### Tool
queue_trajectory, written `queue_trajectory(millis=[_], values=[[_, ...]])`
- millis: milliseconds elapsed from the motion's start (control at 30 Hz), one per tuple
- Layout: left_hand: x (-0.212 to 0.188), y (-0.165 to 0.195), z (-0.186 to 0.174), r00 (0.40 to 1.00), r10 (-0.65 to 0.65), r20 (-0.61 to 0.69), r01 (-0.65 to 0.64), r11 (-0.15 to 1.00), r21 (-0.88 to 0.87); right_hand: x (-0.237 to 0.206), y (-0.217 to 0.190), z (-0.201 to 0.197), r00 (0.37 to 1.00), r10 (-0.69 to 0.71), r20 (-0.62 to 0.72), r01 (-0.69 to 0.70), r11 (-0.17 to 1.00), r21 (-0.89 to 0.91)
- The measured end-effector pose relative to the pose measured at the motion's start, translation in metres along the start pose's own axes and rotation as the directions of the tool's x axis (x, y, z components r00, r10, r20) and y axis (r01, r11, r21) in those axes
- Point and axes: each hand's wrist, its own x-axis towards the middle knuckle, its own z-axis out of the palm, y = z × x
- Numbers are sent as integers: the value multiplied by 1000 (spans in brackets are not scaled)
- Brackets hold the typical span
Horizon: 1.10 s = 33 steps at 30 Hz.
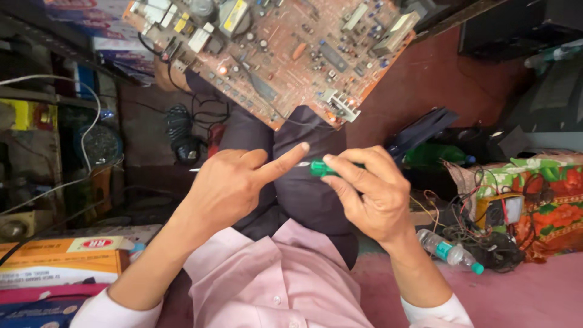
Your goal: The person holds a circuit board on their lap and uses a screwdriver to adjust a connector, then uses a soldering iron to work on the board's surface. They flip the board over to access different sides while performing the repair.
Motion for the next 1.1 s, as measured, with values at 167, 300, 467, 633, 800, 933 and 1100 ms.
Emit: queue_trajectory(millis=[167, 300, 467, 633, 800, 933, 1100], values=[[-2, -1, 8, 999, 8, 39, -9, 999, 33, -6, 5, -1, 999, 29, 33, -28, 999, -31], [-1, -1, 9, 998, 20, 58, -22, 999, 31, -6, 9, -2, 998, 11, 59, -11, 1000, -4], [0, -2, 12, 994, 39, 99, -40, 999, 10, -8, 12, -3, 995, -46, 93, 47, 999, -8], [1, 5, 13, 977, 92, 193, -62, 985, -158, -9, 16, -1, 932, 97, 350, -154, 978, 138], [1, 13, 4, 731, -155, 664, 379, 902, -206, -11, 11, 5, 888, 37, 458, -115, 983, 144], [0, 17, 0, 803, -34, 595, 429, 726, -537, -14, 4, 7, 894, -279, 351, 254, 960, 119], [-3, 16, 0, 770, -165, 616, 461, 811, -359, -16, 3, 7, 894, -272, 356, 265, 962, 70]])
